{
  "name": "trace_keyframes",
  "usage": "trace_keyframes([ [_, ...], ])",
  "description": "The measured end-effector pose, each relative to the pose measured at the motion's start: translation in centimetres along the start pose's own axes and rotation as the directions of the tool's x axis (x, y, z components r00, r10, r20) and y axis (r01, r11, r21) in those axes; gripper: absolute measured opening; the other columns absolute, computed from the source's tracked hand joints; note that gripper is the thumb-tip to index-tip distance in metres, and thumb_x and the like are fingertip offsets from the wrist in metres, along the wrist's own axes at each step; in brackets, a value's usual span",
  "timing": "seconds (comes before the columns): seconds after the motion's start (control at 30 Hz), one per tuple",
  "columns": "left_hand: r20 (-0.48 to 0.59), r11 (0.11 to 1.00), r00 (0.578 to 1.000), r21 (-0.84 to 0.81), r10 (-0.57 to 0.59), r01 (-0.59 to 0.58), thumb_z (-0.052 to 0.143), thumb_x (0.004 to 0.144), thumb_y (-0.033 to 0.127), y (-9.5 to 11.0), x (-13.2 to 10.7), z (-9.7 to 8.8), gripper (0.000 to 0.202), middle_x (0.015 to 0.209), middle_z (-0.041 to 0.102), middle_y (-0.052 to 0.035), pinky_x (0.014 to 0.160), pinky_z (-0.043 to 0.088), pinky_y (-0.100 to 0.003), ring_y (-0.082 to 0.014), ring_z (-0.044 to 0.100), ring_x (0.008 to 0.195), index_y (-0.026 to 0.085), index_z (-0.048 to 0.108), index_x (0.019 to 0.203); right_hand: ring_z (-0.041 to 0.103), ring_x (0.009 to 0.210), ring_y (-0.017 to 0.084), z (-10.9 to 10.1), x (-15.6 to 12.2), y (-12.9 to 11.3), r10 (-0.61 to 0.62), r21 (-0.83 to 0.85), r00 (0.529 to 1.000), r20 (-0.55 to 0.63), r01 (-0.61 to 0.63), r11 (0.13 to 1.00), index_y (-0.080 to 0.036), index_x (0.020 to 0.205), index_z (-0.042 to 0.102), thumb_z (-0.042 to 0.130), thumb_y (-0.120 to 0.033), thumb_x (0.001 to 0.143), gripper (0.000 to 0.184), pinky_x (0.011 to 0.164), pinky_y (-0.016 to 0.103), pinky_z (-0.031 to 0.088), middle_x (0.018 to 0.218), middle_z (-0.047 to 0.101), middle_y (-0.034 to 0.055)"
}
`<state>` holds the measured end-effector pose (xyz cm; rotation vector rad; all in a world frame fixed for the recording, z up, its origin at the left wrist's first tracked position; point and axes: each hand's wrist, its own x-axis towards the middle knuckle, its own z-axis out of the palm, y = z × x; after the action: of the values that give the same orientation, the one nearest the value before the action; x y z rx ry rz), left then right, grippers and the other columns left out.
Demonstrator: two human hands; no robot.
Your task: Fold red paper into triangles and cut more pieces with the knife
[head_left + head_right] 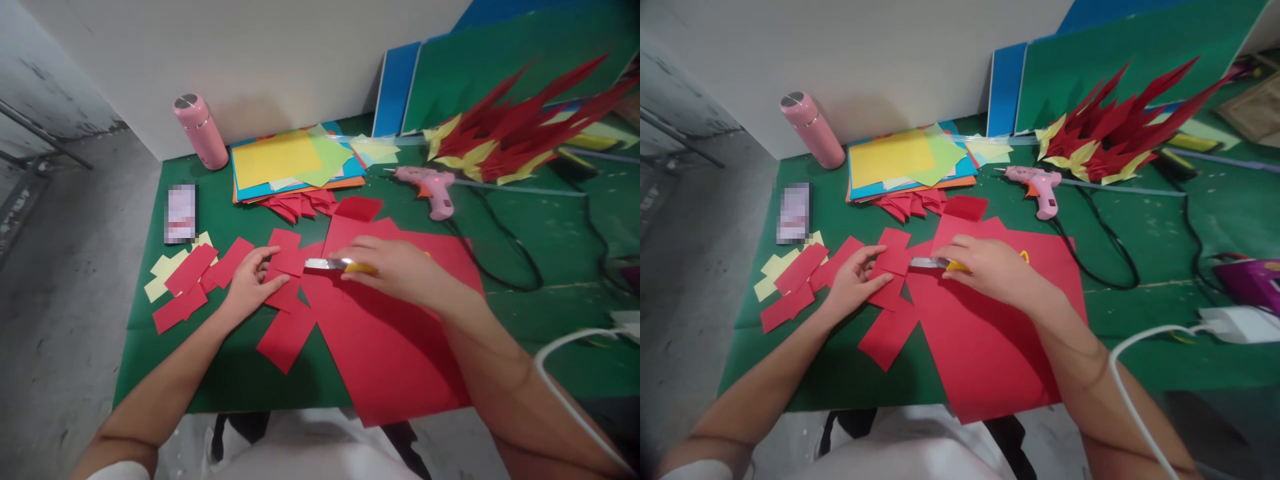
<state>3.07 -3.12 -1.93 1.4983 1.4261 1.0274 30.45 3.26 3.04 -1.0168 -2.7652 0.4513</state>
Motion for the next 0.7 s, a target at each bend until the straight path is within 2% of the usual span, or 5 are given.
trace_keyframes([
  [0.13,0.012,0.927,0.986,0.339,0.165,-0.159,0.066,0.088,0.032,0.0,-0.3,0.0,0.028,0.109,0.066,-0.0079,0.066,0.054,-0.026,-0.0128,0.062,0.077,0.019,0.064,0.113,0.062,0.078,0.02,0.5,0.4,-0.3,-0.029,0.001,0.998,0.058,0.029,1.0,-0.02,0.104,0.069,0.054,-0.029,0.093,0.02,0.057,0.027,0.038,0.095,0.068,0.0079],
  [0.33,0.067,0.746,0.944,0.595,0.324,-0.299,0.063,0.091,0.034,-0.3,-0.3,-0.3,0.026,0.112,0.063,-0.0113,0.093,0.051,-0.043,-0.0246,0.06,0.105,0.018,0.064,0.112,0.059,0.073,0.017,1.0,0.7,-0.8,-0.041,-0.069,0.996,0.079,0.046,0.997,-0.025,0.109,0.073,0.057,-0.026,0.092,0.023,0.052,0.024,0.028,0.085,0.066,0.0051],
  [0.43,0.118,0.689,0.927,0.637,0.357,-0.347,0.06,0.093,0.03,-0.1,-0.3,-0.3,0.023,0.121,0.06,-0.0141,0.095,0.051,-0.043,-0.0252,0.06,0.108,0.017,0.064,0.112,0.055,0.069,0.014,1.3,0.7,-1.0,-0.054,-0.079,0.995,0.08,0.061,0.995,-0.027,0.109,0.074,0.058,-0.027,0.093,0.023,0.051,0.024,0.024,0.082,0.064,0.0042],
  [0.57,0.243,0.67,0.887,0.584,0.394,-0.458,0.048,0.098,0.02,0.4,-0.4,-0.1,0.023,0.119,0.065,-0.011,0.097,0.053,-0.041,-0.0227,0.062,0.11,0.017,0.065,0.114,0.054,0.067,0.013,1.8,0.8,-1.2,-0.073,-0.049,0.995,0.067,0.077,0.996,-0.026,0.109,0.074,0.054,-0.029,0.096,0.024,0.052,0.025,0.023,0.081,0.062,0.0038],
  [0.7,0.26,0.677,0.894,0.586,0.364,-0.446,0.044,0.099,0.019,0.6,-0.6,0.1,0.026,0.119,0.067,-0.0101,0.098,0.054,-0.042,-0.0224,0.064,0.109,0.019,0.065,0.115,0.054,0.067,0.014,2.1,0.8,-1.1,-0.077,-0.024,0.994,0.078,0.079,0.997,-0.022,0.108,0.075,0.051,-0.028,0.098,0.027,0.053,0.026,0.025,0.081,0.061,0.0053],
])
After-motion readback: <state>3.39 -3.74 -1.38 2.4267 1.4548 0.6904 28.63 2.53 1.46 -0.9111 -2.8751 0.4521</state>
